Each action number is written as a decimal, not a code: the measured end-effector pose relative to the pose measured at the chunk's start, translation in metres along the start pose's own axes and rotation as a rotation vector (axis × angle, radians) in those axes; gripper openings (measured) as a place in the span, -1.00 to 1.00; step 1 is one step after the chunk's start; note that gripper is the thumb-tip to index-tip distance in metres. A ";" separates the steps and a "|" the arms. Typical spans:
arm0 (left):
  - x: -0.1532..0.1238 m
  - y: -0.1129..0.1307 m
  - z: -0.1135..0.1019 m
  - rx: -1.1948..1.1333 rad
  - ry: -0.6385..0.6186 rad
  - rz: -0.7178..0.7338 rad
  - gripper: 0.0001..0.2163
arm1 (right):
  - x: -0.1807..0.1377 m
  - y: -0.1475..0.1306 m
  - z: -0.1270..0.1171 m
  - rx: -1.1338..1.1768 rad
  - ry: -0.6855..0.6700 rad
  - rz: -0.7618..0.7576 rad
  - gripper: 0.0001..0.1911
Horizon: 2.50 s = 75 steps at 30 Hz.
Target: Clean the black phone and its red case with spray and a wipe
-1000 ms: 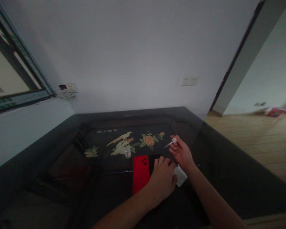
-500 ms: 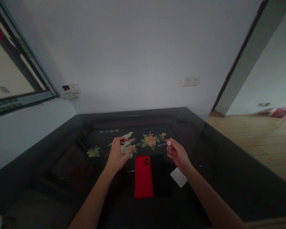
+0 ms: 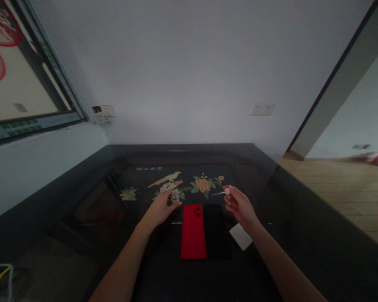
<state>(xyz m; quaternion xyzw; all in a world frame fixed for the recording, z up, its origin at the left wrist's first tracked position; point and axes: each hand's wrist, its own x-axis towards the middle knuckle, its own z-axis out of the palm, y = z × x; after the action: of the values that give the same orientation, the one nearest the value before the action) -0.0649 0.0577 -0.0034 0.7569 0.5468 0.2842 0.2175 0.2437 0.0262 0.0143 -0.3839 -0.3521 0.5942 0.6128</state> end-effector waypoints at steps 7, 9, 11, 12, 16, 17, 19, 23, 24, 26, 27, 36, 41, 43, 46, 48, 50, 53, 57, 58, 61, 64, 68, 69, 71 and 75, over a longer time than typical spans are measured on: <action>-0.009 0.036 0.010 -0.124 0.073 0.109 -0.76 | -0.002 0.007 0.000 -0.241 -0.069 -0.049 -0.61; -0.012 0.046 0.011 -0.078 0.033 0.204 -0.75 | -0.003 0.008 0.001 -0.279 -0.106 -0.067 -0.61; -0.014 0.053 0.010 -0.042 -0.008 0.263 -0.73 | -0.003 0.008 0.002 -0.311 -0.134 -0.082 -0.61; -0.016 0.055 0.010 -0.032 -0.027 0.276 -0.73 | -0.003 0.008 0.002 -0.330 -0.143 -0.090 -0.60; -0.018 0.059 0.010 -0.017 -0.068 0.294 -0.71 | -0.002 0.009 0.002 -0.407 -0.163 -0.128 -0.57; -0.018 0.059 0.011 -0.015 -0.070 0.297 -0.71 | -0.002 0.010 0.002 -0.420 -0.169 -0.132 -0.57; -0.019 0.059 0.012 -0.008 -0.069 0.301 -0.72 | -0.002 0.009 0.003 -0.446 -0.178 -0.136 -0.56; -0.019 0.059 0.012 0.010 -0.052 0.307 -0.72 | -0.004 0.007 0.006 -0.517 -0.197 -0.150 -0.55; -0.019 0.060 0.012 0.014 -0.053 0.311 -0.72 | -0.006 0.007 0.007 -0.537 -0.209 -0.152 -0.55; -0.020 0.061 0.012 0.023 -0.061 0.315 -0.72 | -0.009 0.008 0.008 -0.571 -0.249 -0.137 -0.58; -0.020 0.062 0.012 0.029 -0.067 0.316 -0.72 | -0.010 0.009 0.009 -0.585 -0.273 -0.122 -0.60; -0.023 0.064 0.017 0.031 -0.073 0.338 -0.69 | -0.016 0.019 0.010 -0.671 -0.394 -0.066 -0.67; -0.023 0.065 0.017 0.020 -0.083 0.372 -0.67 | -0.015 0.017 0.008 -0.714 -0.389 -0.056 -0.66; -0.024 0.067 0.017 0.021 -0.092 0.388 -0.67 | -0.016 0.017 0.008 -0.721 -0.402 -0.058 -0.64; -0.024 0.068 0.018 0.014 -0.104 0.402 -0.66 | -0.018 0.015 0.009 -0.732 -0.421 -0.083 -0.58; -0.024 0.069 0.018 0.006 -0.106 0.402 -0.65 | -0.019 0.014 0.010 -0.746 -0.441 -0.125 -0.54; -0.024 0.068 0.019 0.002 -0.104 0.395 -0.66 | -0.020 0.011 0.011 -0.755 -0.441 -0.166 -0.53; -0.024 0.067 0.019 0.001 -0.106 0.375 -0.69 | -0.022 0.008 0.012 -0.720 -0.423 -0.151 -0.60; -0.024 0.067 0.017 -0.005 -0.106 0.354 -0.71 | -0.023 0.004 0.014 -0.696 -0.459 -0.106 -0.64; -0.024 0.067 0.017 -0.006 -0.107 0.353 -0.71 | -0.023 0.004 0.014 -0.714 -0.462 -0.112 -0.66; -0.024 0.067 0.017 -0.010 -0.116 0.365 -0.70 | -0.022 0.005 0.014 -0.761 -0.446 -0.113 -0.70; -0.024 0.067 0.018 -0.017 -0.133 0.388 -0.70 | -0.020 0.009 0.012 -0.783 -0.454 -0.082 -0.63; -0.025 0.068 0.018 -0.026 -0.132 0.378 -0.71 | -0.020 0.013 0.009 -0.788 -0.465 -0.086 -0.45; -0.025 0.069 0.017 -0.028 -0.128 0.373 -0.71 | -0.020 0.013 0.009 -0.779 -0.450 -0.096 -0.44; -0.025 0.069 0.016 -0.030 -0.124 0.363 -0.70 | -0.020 0.012 0.009 -0.747 -0.419 -0.112 -0.52; -0.024 0.068 0.016 -0.023 -0.103 0.344 -0.73 | -0.020 0.008 0.011 -0.702 -0.412 -0.104 -0.60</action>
<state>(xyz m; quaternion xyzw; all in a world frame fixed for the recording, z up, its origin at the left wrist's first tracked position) -0.0121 0.0134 0.0235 0.8502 0.3941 0.2846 0.2020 0.2292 0.0068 0.0128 -0.4244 -0.6679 0.4707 0.3901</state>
